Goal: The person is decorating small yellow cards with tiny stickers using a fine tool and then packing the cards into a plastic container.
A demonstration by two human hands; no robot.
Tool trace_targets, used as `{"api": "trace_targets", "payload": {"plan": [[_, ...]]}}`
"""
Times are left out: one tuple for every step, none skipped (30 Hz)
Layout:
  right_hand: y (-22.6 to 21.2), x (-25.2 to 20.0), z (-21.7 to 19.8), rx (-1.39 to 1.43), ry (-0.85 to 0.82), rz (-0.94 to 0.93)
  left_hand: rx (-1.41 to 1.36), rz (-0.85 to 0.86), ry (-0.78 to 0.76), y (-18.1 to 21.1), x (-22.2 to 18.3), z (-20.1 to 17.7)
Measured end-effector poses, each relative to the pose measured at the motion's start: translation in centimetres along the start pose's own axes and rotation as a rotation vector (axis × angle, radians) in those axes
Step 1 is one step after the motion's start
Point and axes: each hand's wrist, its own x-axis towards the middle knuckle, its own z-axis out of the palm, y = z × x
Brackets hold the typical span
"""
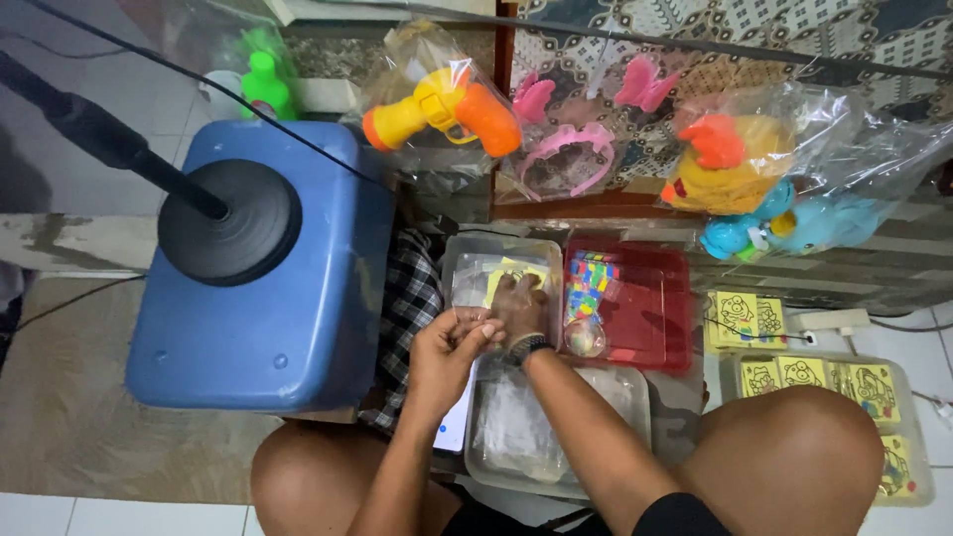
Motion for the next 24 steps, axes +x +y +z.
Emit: {"api": "trace_targets", "payload": {"plan": [[0.1, 0.1, 1.4, -0.034, 0.093, -0.015, 0.012, 0.005, -0.001, 0.4, -0.1, 0.0], [0.2, -0.1, 2.9, -0.069, 0.180, -0.031, 0.022, 0.005, 0.001, 0.6, -0.4, 0.0], [0.3, 0.0, 2.5, -0.069, 0.180, -0.032, 0.022, 0.005, 0.002, 0.6, -0.3, -0.2], [0.6, -0.1, 2.0, -0.111, 0.150, -0.096, 0.021, 0.015, 0.006, 0.5, -0.3, -0.2], [1.0, -0.1, 1.6, -0.153, 0.119, -0.160, 0.019, 0.025, 0.009, 0.4, -0.3, -0.2], [1.2, 0.0, 2.3, -0.157, 0.119, -0.160, 0.016, 0.024, 0.008, 0.5, -0.4, -0.3], [1.5, 0.1, 3.0, -0.133, 0.098, -0.124, 0.019, 0.014, -0.002, 0.6, -0.5, -0.2], [1.9, 0.3, 3.7, -0.109, 0.080, -0.085, 0.024, 0.008, -0.016, 0.7, -0.5, -0.2], [2.2, 0.0, 2.7, -0.113, 0.083, -0.082, 0.021, 0.010, -0.021, 0.8, -0.6, -0.1], [2.4, -0.2, 1.7, -0.122, 0.104, -0.153, 0.021, 0.011, -0.028, 0.9, -0.7, -0.1], [2.6, -0.4, 0.6, -0.131, 0.125, -0.223, 0.022, 0.013, -0.036, 1.0, -0.8, 0.0], [2.5, -0.6, -0.5, -0.132, 0.127, -0.223, 0.021, 0.015, -0.037, 0.8, -0.8, -0.1], [2.4, -0.7, -1.5, -0.153, 0.110, -0.277, 0.019, 0.019, -0.038, 0.7, -0.8, -0.1], [2.2, -0.9, -2.6, -0.174, 0.093, -0.330, 0.017, 0.022, -0.039, 0.5, -0.9, -0.2], [3.4, -1.0, 0.3, -0.175, 0.095, -0.328, 0.017, 0.023, -0.041, 0.6, -1.0, -0.2], [4.7, -0.9, 3.2, -0.049, -0.020, -0.198, 0.033, 0.030, -0.039, 0.8, -1.1, -0.3], [5.9, -0.7, 6.1, 0.077, -0.133, -0.067, 0.050, 0.037, -0.037, 1.0, -1.2, -0.3], [5.2, -0.9, 3.6, 0.075, -0.130, -0.068, 0.049, 0.040, -0.038, 1.0, -1.2, -0.3], [4.5, -1.0, 1.2, 0.121, -0.159, -0.035, 0.036, 0.042, -0.040, 1.1, -1.2, -0.4], [3.8, -1.3, -1.3, 0.165, -0.189, -0.002, 0.021, 0.042, -0.042, 1.0, -1.2, -0.5], [4.0, -1.2, -0.7, 0.162, -0.187, -0.003, 0.019, 0.045, -0.042, 0.8, -1.1, -0.6], [4.1, -1.0, 0.0, 0.186, -0.164, -0.008, 0.019, 0.054, -0.053, 0.7, -1.0, -0.9], [4.2, -0.9, 0.7, 0.210, -0.141, -0.013, 0.019, 0.064, -0.064, 0.5, -0.9, -1.1], [4.2, -1.1, -0.1, 0.209, -0.144, -0.016, 0.017, 0.063, -0.060, 0.5, -1.0, -1.1]]}}
